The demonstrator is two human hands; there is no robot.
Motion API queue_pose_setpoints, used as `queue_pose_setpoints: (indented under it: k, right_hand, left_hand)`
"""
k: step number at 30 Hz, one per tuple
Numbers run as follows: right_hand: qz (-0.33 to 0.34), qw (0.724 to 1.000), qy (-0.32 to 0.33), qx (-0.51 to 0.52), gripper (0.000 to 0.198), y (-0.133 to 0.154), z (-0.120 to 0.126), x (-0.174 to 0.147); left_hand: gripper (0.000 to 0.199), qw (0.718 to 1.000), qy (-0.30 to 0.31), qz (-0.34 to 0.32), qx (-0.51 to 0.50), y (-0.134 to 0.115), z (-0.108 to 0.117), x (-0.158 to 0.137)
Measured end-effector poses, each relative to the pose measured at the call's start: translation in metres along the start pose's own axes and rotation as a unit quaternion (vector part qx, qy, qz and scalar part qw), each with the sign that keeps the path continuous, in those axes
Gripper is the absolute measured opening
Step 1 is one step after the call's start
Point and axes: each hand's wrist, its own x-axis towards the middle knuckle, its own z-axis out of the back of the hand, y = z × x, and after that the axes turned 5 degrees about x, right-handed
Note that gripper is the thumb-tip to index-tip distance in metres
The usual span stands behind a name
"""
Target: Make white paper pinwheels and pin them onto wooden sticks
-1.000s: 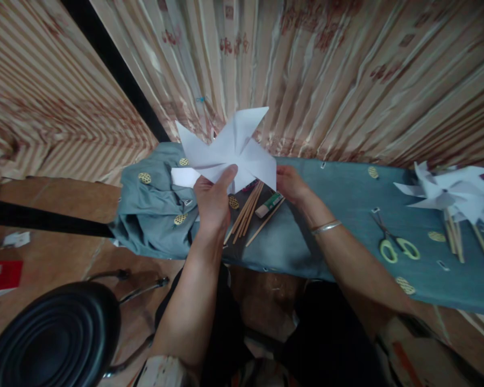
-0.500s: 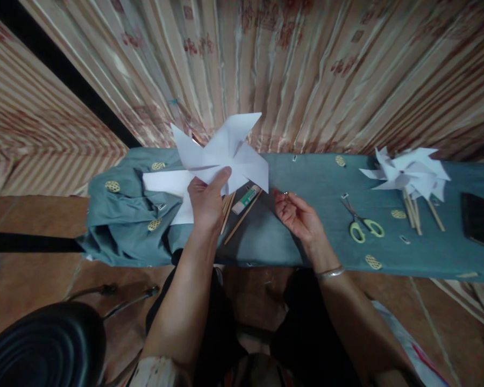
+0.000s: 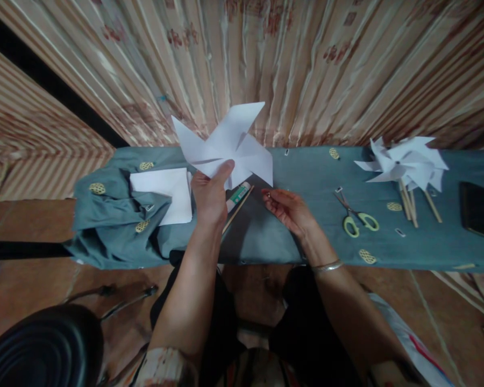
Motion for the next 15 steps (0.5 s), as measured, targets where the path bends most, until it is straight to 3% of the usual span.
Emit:
queue_pose_setpoints:
  k: [6,11,15]
  right_hand:
    - [0.045,0.984,0.059,-0.160,0.025,-0.005,-0.037,0.039]
    - [0.155,0.898,0.090,-0.402,0.012,-0.018,-0.057,0.068]
    - [0.189,0.841,0.092,-0.498,0.011,-0.025,-0.057,0.080]
  left_hand:
    - [0.030,0.999,-0.025,-0.023,-0.014,-0.008,0.008,0.006]
    - [0.028,0.999,-0.036,-0.011,-0.014,-0.015,0.015,0.007]
    - [0.033,0.999,-0.030,-0.010,-0.034,-0.018,0.020,0.008]
